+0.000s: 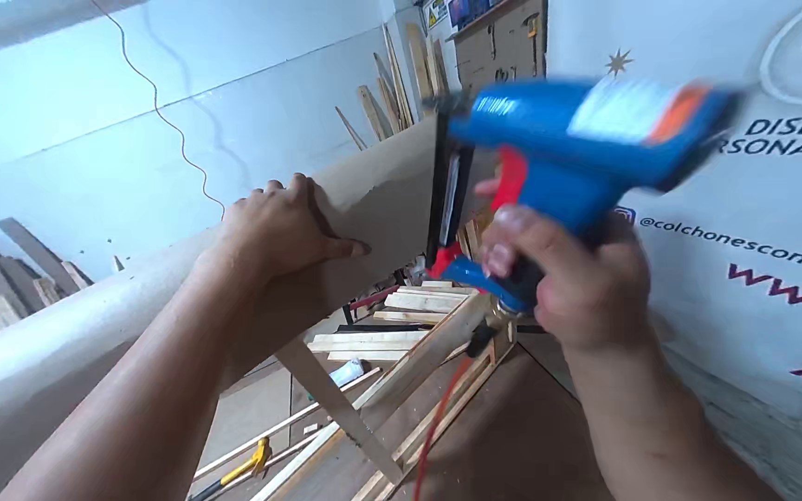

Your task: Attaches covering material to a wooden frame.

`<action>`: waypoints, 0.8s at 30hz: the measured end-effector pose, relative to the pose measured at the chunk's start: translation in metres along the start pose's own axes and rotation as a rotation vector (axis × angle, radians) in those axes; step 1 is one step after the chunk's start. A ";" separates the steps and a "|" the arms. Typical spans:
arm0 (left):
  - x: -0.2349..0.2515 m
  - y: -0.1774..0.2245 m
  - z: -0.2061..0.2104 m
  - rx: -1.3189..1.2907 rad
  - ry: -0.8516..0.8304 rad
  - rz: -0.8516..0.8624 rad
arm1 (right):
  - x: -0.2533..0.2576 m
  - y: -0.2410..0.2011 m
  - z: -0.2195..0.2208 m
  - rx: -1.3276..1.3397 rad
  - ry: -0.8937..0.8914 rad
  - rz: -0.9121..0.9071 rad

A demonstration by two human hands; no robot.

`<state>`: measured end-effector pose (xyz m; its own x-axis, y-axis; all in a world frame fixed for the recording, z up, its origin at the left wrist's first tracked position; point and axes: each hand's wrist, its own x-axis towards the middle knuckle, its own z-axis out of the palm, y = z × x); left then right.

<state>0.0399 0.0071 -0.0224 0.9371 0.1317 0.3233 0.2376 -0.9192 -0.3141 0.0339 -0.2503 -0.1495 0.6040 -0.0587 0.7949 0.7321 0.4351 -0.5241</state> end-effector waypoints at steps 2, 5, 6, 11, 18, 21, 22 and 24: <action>-0.001 0.001 -0.002 -0.004 -0.010 -0.002 | 0.015 -0.002 0.012 0.046 -0.039 -0.014; -0.006 0.002 -0.003 -0.009 -0.009 -0.001 | 0.002 0.042 0.029 -0.195 -0.117 0.249; -0.008 0.002 -0.002 -0.008 -0.013 0.000 | -0.006 0.053 0.032 -0.293 -0.135 0.324; -0.010 0.001 -0.006 -0.015 -0.017 0.001 | -0.024 0.045 0.041 -0.073 -0.014 0.086; -0.006 -0.002 -0.003 0.024 0.010 0.011 | -0.032 0.077 0.037 -0.205 0.041 0.086; -0.007 0.001 -0.002 0.020 -0.012 -0.010 | -0.031 0.087 0.027 -0.402 -0.007 0.268; -0.007 0.000 -0.002 0.020 -0.017 -0.019 | -0.027 0.083 0.024 -0.451 -0.040 0.342; -0.003 -0.001 -0.005 0.027 -0.001 -0.024 | -0.023 0.074 0.021 -0.417 -0.042 0.261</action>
<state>0.0359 0.0062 -0.0184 0.9312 0.1536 0.3305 0.2667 -0.9053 -0.3306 0.0675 -0.1975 -0.1999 0.7774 0.0445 0.6275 0.6266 0.0334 -0.7786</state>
